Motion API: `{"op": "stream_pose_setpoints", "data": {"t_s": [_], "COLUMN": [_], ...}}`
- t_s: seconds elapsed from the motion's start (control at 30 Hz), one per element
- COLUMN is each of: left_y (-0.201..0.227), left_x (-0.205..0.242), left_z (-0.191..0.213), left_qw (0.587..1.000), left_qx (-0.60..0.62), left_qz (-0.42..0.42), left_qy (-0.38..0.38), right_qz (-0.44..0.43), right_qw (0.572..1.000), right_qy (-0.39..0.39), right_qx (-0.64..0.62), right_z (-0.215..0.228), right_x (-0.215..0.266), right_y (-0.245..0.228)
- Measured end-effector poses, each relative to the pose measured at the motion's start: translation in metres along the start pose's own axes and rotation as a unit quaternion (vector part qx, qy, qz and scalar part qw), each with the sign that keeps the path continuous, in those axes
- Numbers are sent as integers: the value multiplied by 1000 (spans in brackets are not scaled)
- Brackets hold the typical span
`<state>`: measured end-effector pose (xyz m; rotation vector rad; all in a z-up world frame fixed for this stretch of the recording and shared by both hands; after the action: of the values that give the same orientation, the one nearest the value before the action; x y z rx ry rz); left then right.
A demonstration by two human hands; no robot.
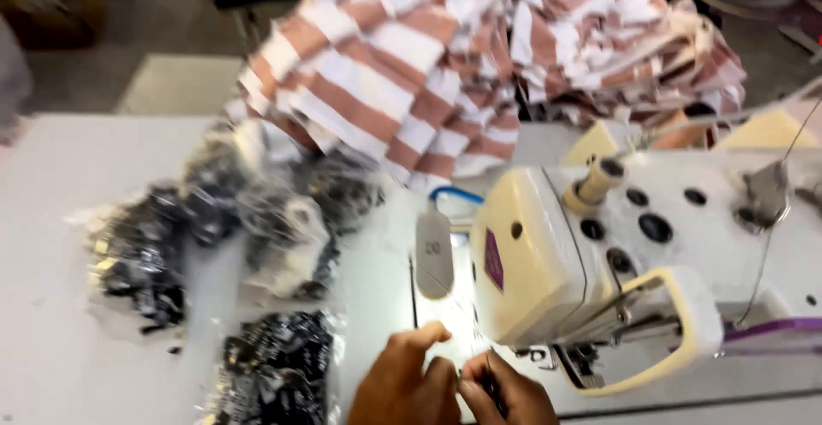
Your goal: Picking up and inspecting or trimming small clothing labels at a sewing workstation.
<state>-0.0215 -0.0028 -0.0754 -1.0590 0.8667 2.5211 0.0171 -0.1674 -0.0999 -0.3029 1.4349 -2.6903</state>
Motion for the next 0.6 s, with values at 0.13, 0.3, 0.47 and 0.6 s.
{"op": "stream_pose_setpoints", "data": {"t_s": [0.13,0.3,0.47,0.6], "left_y": [-7,-19,-11,-12], "left_x": [14,25,23,13], "left_z": [-6,-13,-13,0], "left_qw": [988,964,963,953], "left_qx": [26,165,60,200], "left_qz": [147,191,226,199], "left_qy": [-43,-89,-134,-108], "right_qz": [-37,-37,-52,-38], "right_qw": [996,997,990,980], "right_qy": [8,70,83,88], "right_qx": [-79,-23,100,176], "right_z": [-2,-4,-12,-13], "right_x": [9,18,17,21], "right_y": [10,5,10,-1]}}
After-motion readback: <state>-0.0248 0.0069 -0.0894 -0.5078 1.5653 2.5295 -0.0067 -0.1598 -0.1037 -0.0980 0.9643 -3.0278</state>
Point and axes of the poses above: each hand's wrist, its own x-axis away from the middle knuckle, its own z-axis out of the back of the hand, y = z × x, the point moved 1 cm from there along -x, towards the middle knuckle, and after that the axes turned 5 degrees about y, right-handed, at the moved point
